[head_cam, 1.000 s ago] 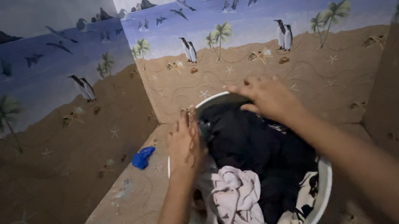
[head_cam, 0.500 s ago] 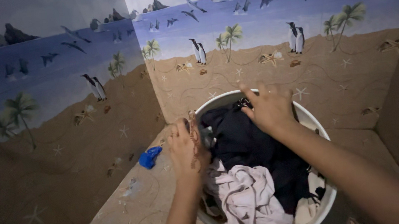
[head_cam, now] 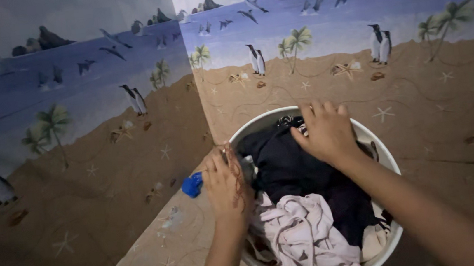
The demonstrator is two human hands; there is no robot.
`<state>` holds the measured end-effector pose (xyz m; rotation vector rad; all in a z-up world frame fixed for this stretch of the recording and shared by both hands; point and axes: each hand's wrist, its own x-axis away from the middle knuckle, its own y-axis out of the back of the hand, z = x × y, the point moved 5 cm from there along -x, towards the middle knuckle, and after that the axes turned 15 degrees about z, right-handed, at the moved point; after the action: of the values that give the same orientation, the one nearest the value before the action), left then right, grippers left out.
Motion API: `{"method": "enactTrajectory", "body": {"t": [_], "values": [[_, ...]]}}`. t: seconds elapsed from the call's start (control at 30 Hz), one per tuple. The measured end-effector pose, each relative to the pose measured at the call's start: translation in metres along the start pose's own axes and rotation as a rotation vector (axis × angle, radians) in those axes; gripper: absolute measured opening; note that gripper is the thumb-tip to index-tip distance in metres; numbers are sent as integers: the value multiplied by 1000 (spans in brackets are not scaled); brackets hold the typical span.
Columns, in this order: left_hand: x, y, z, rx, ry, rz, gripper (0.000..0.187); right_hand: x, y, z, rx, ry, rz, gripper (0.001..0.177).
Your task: The person sorts through clothes in a bucket by hand and picks up a blue object from the tiled floor.
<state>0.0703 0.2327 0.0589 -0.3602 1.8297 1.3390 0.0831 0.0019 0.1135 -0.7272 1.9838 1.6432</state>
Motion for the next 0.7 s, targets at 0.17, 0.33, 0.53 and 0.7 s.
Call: {"method": "enactTrajectory", "body": {"t": [0.17, 0.33, 0.53, 0.7], "values": [[9, 9, 18, 45, 78, 178, 84, -12, 0, 26, -62, 64, -56, 57], [16, 13, 30, 43, 105, 174, 97, -25, -4, 50, -123, 146, -39, 60], [14, 20, 37, -66, 41, 138, 92, -38, -9, 76, -136, 276, -110, 59], [4, 31, 31, -51, 91, 327, 103, -42, -8, 100, -167, 379, -98, 59]]}}
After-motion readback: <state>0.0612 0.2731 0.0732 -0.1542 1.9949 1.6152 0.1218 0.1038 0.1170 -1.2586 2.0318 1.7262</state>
